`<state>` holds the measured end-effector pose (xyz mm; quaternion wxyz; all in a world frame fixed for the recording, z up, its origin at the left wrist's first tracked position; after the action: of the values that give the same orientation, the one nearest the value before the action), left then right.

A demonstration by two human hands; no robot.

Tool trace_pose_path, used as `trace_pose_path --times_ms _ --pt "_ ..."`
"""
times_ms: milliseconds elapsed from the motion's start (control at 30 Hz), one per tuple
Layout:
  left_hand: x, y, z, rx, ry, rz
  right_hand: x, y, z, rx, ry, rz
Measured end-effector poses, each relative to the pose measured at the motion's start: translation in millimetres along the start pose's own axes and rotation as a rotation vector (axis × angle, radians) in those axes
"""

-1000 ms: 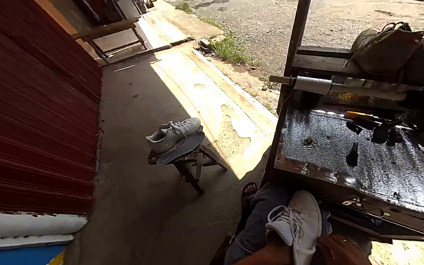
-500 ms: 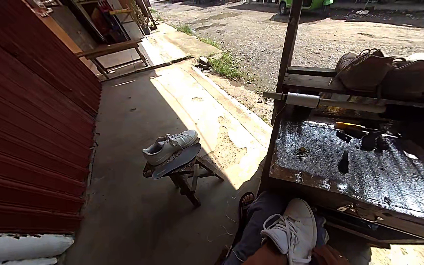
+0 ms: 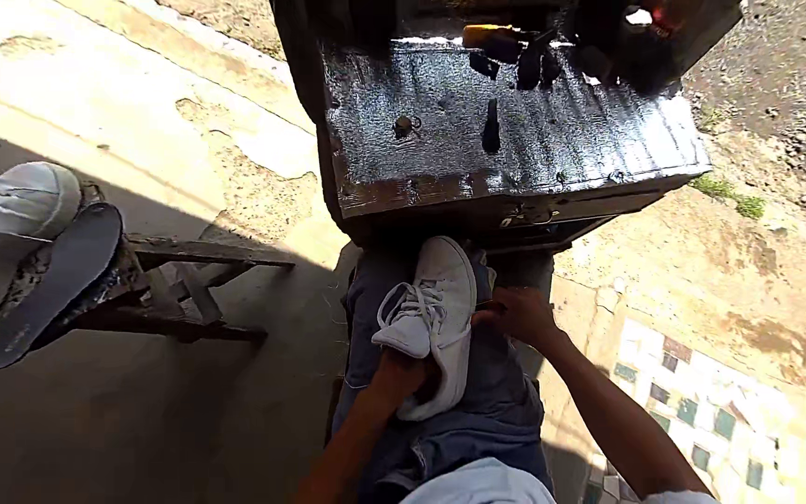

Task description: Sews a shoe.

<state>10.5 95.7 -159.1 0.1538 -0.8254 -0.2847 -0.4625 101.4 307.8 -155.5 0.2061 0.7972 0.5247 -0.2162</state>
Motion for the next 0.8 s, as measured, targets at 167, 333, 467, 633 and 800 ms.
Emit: trace_pose_path --times_ms 167,333,467,633,800 --pt "3.4 -0.6 0.2 0.015 -0.086 0.041 81.6 46.6 -15.3 -0.008 0.023 0.364" --pt "16.8 5.8 11.5 0.053 -0.475 0.128 74.7 78.0 16.8 -0.087 -0.147 0.251" --pt "25.3 8.6 6.5 0.057 -0.641 0.113 26.5 90.7 31.8 -0.107 -0.323 0.012" --pt "26.8 7.8 6.0 0.084 -0.653 0.130 -4.5 72.3 0.1 0.163 -0.619 -0.104" --pt "28.1 6.8 6.1 0.090 -0.646 0.159 -8.7 40.7 7.1 0.205 -0.300 0.108"
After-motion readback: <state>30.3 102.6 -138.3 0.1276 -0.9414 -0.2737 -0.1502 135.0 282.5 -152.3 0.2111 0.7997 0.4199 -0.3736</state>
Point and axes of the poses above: each hand's wrist, its own y-axis away from the middle knuckle, its own z-axis out of the palm, x = y × z, the point moved 10 cm from there along -y, towards the middle knuckle, and after that the axes turned 5 degrees about -y, right-handed, at the moved point
